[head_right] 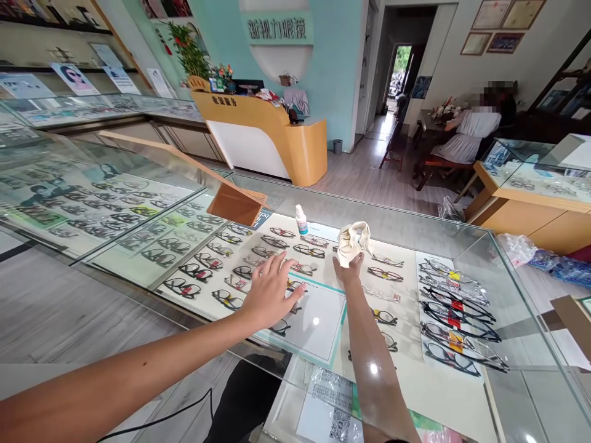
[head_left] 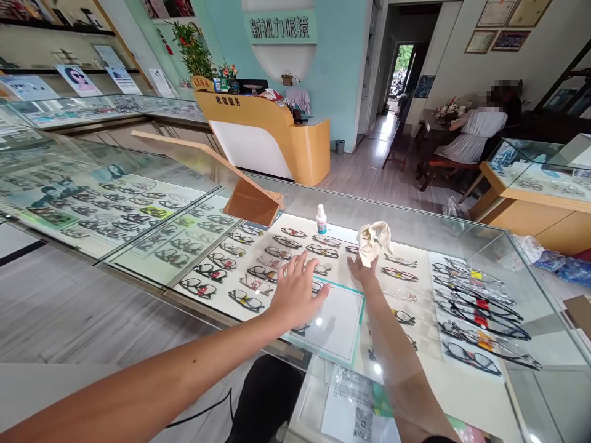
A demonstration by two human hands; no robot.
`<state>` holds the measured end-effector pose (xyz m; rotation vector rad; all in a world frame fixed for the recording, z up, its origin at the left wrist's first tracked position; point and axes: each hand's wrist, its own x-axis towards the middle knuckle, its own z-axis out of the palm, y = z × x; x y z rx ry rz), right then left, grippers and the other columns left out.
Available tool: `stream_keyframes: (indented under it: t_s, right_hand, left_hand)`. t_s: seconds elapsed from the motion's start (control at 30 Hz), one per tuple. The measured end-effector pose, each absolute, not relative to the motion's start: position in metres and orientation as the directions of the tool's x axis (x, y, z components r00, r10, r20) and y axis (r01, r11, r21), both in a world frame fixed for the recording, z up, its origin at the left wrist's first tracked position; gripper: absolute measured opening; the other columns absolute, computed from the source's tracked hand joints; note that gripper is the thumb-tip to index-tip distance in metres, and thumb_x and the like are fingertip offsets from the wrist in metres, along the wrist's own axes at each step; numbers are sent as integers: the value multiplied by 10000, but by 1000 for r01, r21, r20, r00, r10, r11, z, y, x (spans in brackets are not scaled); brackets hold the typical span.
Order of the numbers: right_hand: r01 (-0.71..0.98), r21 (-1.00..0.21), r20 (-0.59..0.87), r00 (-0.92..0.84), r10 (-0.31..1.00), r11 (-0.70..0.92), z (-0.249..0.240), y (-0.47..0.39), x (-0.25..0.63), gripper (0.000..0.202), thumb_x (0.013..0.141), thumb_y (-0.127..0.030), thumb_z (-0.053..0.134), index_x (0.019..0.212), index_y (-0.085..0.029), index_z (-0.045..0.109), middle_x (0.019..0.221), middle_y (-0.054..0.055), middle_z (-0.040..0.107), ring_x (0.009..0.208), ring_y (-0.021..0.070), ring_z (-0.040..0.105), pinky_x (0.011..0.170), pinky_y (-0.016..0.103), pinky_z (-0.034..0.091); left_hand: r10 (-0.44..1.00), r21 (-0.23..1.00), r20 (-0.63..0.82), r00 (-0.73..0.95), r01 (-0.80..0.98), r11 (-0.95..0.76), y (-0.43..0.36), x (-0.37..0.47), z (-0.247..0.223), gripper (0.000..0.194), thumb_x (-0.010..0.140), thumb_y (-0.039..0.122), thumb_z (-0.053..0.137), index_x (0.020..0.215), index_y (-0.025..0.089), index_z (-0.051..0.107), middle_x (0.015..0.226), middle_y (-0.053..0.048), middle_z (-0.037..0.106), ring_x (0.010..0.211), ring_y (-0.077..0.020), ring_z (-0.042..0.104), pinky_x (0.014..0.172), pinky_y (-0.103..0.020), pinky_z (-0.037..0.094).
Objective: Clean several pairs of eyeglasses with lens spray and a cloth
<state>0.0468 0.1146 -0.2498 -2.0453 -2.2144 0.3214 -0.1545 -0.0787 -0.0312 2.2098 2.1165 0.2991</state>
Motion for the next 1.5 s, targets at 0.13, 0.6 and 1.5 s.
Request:
stream_keyframes:
  t_s: [0.13,0.6,1.5]
  right_hand:
    - [964,-258,-92,-90,992,64,-249,117,44,794,1076,-611,354,1718,-144,349,1816,183,264,1693,395,152,1360,605,5]
    - [945,-321,-44,-76,996,58,-233,111,41,740,1124,-523,407,1687,-42,383,1780,255,296,1652,405,170,1335,560,82]
    - [707,-174,-183,-707,683,686,-127,-148,-5,291,982,-329,580,1063,-132,777,1118,189,801,1020,335,758,819,457,594]
  left_hand:
    - [994,175,105,38,983,-56,-78,-156,-33,526,1023,525,539,1457,228,559,1719,-173,428,1603,-396,346,1238,-638,344]
    - [990,170,130,55,983,-77,-76,-157,-35,502,1021,536,548,1431,245,568,1685,-169,460,1581,-383,367,1235,-613,342]
    - [974,128,216,61,988,-91,-71,-153,-35,585,1016,571,483,1458,204,592,1636,-219,506,1520,-388,421,1200,-589,347]
